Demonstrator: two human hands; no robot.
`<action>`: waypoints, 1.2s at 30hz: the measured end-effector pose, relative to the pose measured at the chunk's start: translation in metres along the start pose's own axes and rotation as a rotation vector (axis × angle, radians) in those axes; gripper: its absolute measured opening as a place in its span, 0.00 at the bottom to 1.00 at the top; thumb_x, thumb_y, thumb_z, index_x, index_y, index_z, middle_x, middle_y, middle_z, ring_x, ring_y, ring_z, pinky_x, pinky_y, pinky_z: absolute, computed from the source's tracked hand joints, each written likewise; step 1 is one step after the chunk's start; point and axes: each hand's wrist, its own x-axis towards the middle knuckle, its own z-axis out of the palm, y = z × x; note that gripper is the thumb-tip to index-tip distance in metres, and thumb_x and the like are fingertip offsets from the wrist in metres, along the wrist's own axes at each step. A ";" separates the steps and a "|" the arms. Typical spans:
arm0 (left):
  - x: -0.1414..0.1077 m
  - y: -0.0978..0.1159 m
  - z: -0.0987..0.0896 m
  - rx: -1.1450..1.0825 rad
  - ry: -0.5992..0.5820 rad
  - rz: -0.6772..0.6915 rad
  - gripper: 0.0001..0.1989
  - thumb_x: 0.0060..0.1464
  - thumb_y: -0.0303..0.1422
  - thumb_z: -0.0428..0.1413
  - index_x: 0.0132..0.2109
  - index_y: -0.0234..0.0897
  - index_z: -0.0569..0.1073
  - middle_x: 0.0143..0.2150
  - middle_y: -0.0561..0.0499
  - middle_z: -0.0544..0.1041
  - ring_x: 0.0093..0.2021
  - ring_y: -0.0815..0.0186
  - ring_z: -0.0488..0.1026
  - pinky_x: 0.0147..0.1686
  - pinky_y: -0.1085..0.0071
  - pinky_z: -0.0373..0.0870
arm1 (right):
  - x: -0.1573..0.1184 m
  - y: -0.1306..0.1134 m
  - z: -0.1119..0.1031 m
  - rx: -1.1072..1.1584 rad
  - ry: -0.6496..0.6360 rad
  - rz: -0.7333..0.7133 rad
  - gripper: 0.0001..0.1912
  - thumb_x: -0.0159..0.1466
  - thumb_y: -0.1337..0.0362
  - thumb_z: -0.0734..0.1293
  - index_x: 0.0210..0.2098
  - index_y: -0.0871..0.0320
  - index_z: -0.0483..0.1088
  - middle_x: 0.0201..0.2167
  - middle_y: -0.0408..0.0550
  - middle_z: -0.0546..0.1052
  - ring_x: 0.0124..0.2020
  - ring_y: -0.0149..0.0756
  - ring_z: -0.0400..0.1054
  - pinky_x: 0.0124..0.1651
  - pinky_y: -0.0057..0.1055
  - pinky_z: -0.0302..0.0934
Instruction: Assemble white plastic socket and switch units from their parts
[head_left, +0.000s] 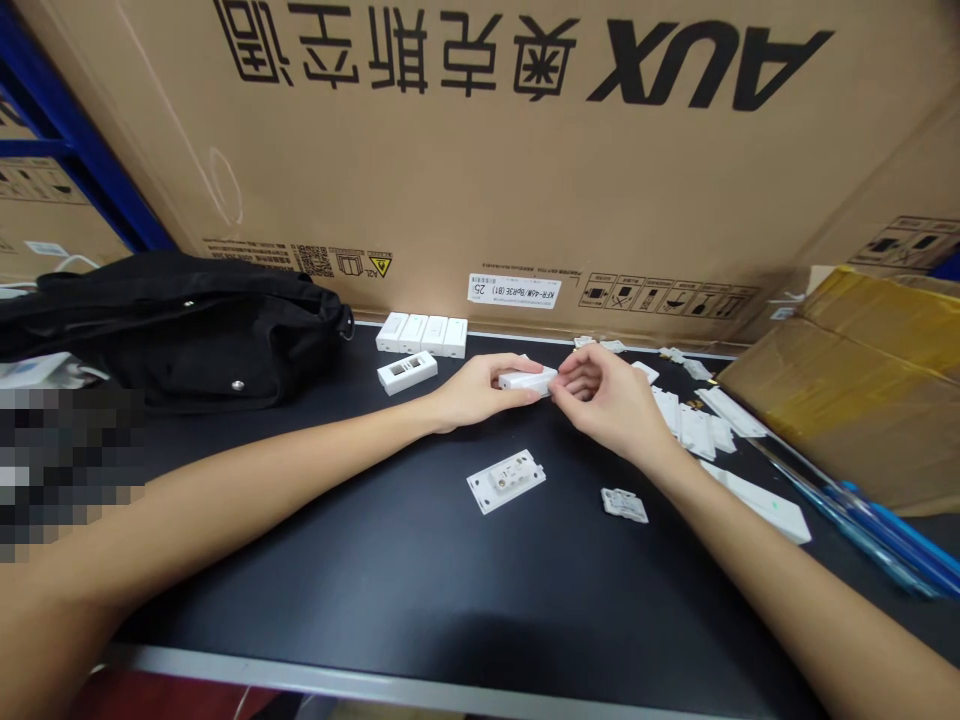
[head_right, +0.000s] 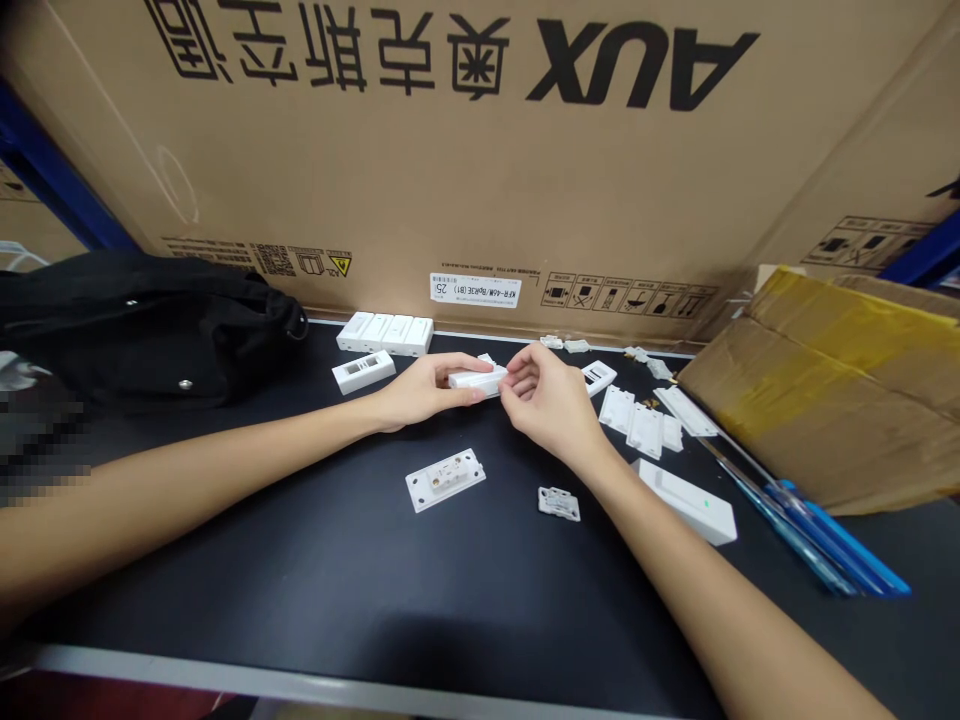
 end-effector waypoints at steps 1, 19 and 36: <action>0.000 0.000 0.000 0.006 -0.004 0.005 0.18 0.61 0.33 0.65 0.57 0.35 0.79 0.59 0.42 0.81 0.57 0.58 0.78 0.59 0.61 0.71 | 0.000 0.000 0.000 0.005 -0.002 0.007 0.09 0.58 0.63 0.72 0.35 0.54 0.68 0.30 0.46 0.78 0.28 0.37 0.74 0.34 0.37 0.72; 0.000 -0.001 -0.001 -0.032 -0.041 0.019 0.18 0.60 0.35 0.65 0.56 0.36 0.79 0.58 0.43 0.81 0.57 0.59 0.77 0.60 0.61 0.70 | -0.003 -0.006 -0.001 -0.032 -0.031 -0.048 0.06 0.61 0.64 0.70 0.35 0.53 0.68 0.30 0.47 0.80 0.28 0.37 0.74 0.33 0.36 0.71; 0.000 0.004 0.001 -0.294 0.016 -0.156 0.21 0.55 0.33 0.69 0.55 0.35 0.80 0.57 0.42 0.79 0.52 0.61 0.77 0.53 0.59 0.76 | -0.003 -0.007 0.004 -0.019 0.062 -0.066 0.06 0.59 0.65 0.70 0.34 0.52 0.68 0.28 0.45 0.79 0.28 0.38 0.75 0.34 0.36 0.72</action>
